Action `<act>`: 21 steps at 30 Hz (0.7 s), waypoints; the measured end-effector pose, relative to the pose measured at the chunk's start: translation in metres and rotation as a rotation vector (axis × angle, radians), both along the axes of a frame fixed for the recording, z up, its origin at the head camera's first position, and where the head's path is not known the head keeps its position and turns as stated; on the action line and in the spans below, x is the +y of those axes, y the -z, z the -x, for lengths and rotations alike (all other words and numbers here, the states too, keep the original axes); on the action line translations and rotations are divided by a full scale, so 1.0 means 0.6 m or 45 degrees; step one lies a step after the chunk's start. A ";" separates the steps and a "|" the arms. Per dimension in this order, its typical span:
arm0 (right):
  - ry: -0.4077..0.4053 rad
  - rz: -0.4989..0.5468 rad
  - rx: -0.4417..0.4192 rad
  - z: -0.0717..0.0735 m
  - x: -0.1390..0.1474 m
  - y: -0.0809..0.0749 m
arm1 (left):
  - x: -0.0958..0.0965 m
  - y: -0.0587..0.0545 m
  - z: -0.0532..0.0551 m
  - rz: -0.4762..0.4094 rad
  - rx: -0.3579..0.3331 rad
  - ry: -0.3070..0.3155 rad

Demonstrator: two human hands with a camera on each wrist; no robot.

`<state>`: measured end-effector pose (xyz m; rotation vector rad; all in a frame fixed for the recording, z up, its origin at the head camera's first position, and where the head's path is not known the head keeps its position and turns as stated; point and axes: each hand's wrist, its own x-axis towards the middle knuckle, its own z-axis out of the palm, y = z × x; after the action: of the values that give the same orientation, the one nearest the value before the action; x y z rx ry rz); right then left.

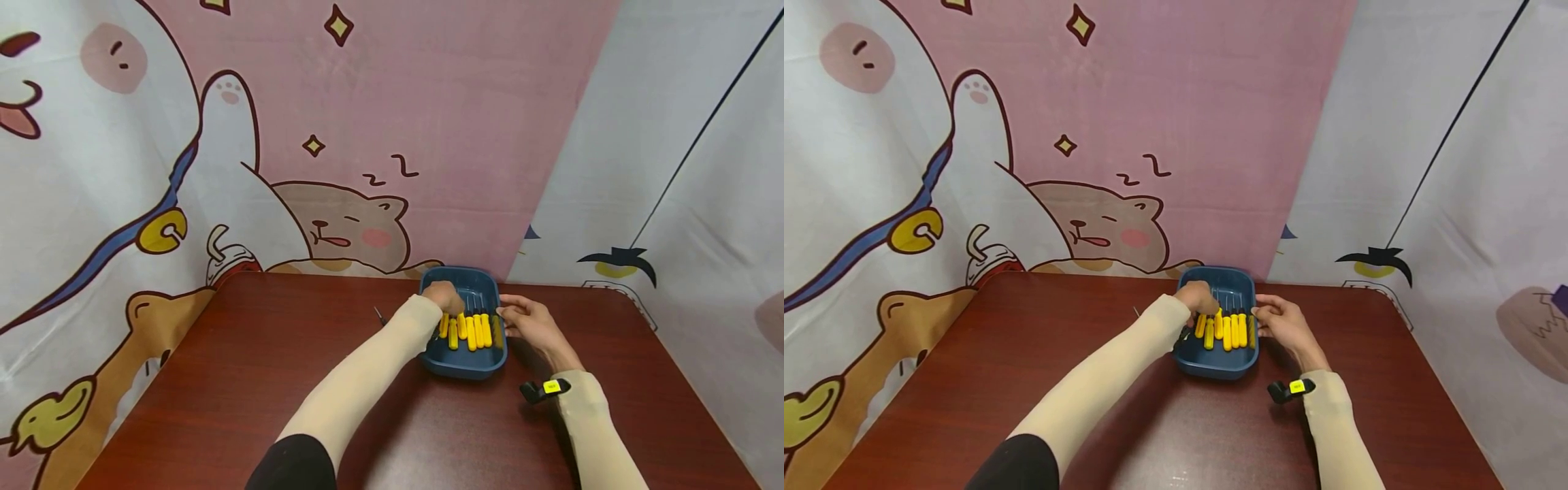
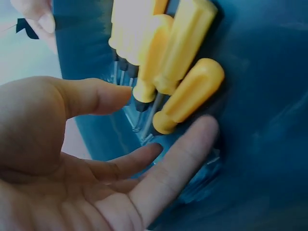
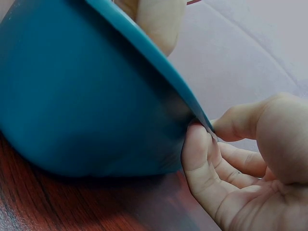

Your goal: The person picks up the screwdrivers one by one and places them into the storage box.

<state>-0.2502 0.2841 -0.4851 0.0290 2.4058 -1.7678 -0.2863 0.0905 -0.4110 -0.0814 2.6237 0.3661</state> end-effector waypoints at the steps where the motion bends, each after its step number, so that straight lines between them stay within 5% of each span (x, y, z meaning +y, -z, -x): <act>1: -0.001 0.001 0.000 0.000 0.000 0.000 | -0.002 0.000 0.000 -0.009 0.008 0.010; 11: -0.002 -0.025 0.001 0.002 0.003 0.003 | -0.027 -0.012 -0.006 -0.166 0.116 0.207; 21: 0.008 -0.027 0.002 0.001 0.001 0.003 | -0.033 -0.019 -0.007 -0.288 0.243 0.249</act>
<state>-0.2508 0.2848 -0.4871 0.0381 2.4285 -1.7452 -0.2821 0.0707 -0.3993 0.2964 2.7249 0.6244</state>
